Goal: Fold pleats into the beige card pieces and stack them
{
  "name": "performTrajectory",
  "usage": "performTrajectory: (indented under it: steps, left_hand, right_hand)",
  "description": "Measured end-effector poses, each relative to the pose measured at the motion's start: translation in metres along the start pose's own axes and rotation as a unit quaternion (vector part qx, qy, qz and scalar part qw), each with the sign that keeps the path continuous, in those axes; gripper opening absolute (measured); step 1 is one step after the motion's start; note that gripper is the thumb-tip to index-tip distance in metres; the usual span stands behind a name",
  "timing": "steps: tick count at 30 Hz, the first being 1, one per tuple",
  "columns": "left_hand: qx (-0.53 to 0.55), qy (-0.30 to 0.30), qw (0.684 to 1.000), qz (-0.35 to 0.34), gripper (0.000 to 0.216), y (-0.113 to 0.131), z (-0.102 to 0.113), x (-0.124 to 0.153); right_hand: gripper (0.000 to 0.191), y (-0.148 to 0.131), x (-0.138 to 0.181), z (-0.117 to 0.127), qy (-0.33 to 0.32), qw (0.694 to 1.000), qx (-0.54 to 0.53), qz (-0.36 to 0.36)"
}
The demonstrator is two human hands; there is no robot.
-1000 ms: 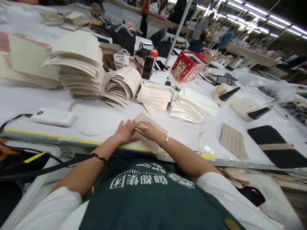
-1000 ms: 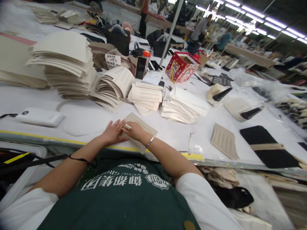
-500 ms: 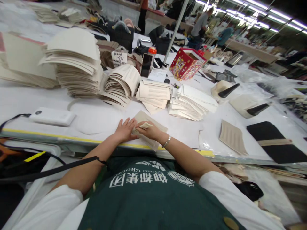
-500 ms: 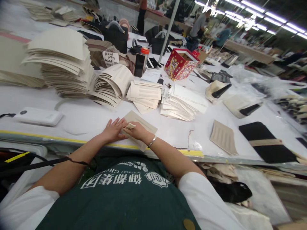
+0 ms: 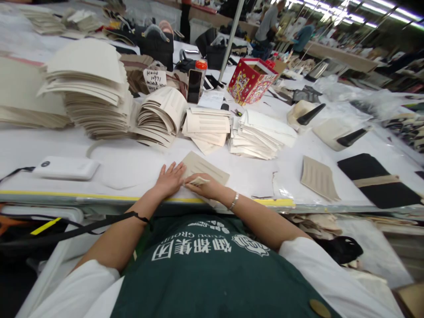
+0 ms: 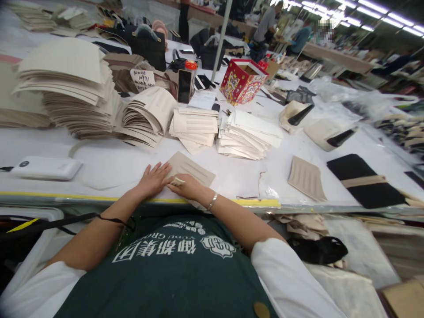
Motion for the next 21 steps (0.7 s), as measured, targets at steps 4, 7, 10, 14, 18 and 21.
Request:
performTrajectory:
  steps: [4, 7, 10, 14, 18, 21]
  left_hand:
    - [0.002, 0.017, 1.000, 0.003, 0.051, 0.002, -0.002, 0.000]
    - [0.004, 0.025, 1.000, 0.012, 0.050, -0.001, -0.005, -0.004]
    - [-0.010, 0.034, 0.999, 0.023, 0.050, -0.004, -0.005, -0.005]
    - [-0.056, 0.107, 0.993, 0.016, 0.055, 0.009, -0.005, 0.000]
    - [-0.078, 0.214, 0.973, -0.037, 0.072, 0.034, -0.014, 0.005]
    - [-0.048, 0.262, 0.959, -0.099, 0.078, 0.039, -0.027, -0.007]
  right_hand:
    - [0.017, -0.003, -0.006, -0.003, -0.023, 0.997, 0.057, -0.037]
    - [0.017, 0.008, 0.049, 0.009, -0.049, 0.994, 0.038, -0.091]
    - [0.020, 0.030, 0.108, 0.022, -0.032, 0.979, -0.050, -0.193]
    - [0.032, 0.059, 0.149, 0.025, 0.150, 0.871, -0.294, -0.365]
    - [0.020, 0.068, 0.142, 0.009, 0.266, 0.716, -0.531, -0.367]
    - [0.016, 0.078, 0.132, 0.010, 0.304, 0.674, -0.595, -0.316]
Point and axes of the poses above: each hand's wrist, its own x-axis away from the middle knuckle, its own z-axis out of the back of the hand, y = z × x, the point moved 3 cm from there along -x, towards the middle knuckle, and after that the axes turned 15 degrees about -y, right-handed, at the moved point
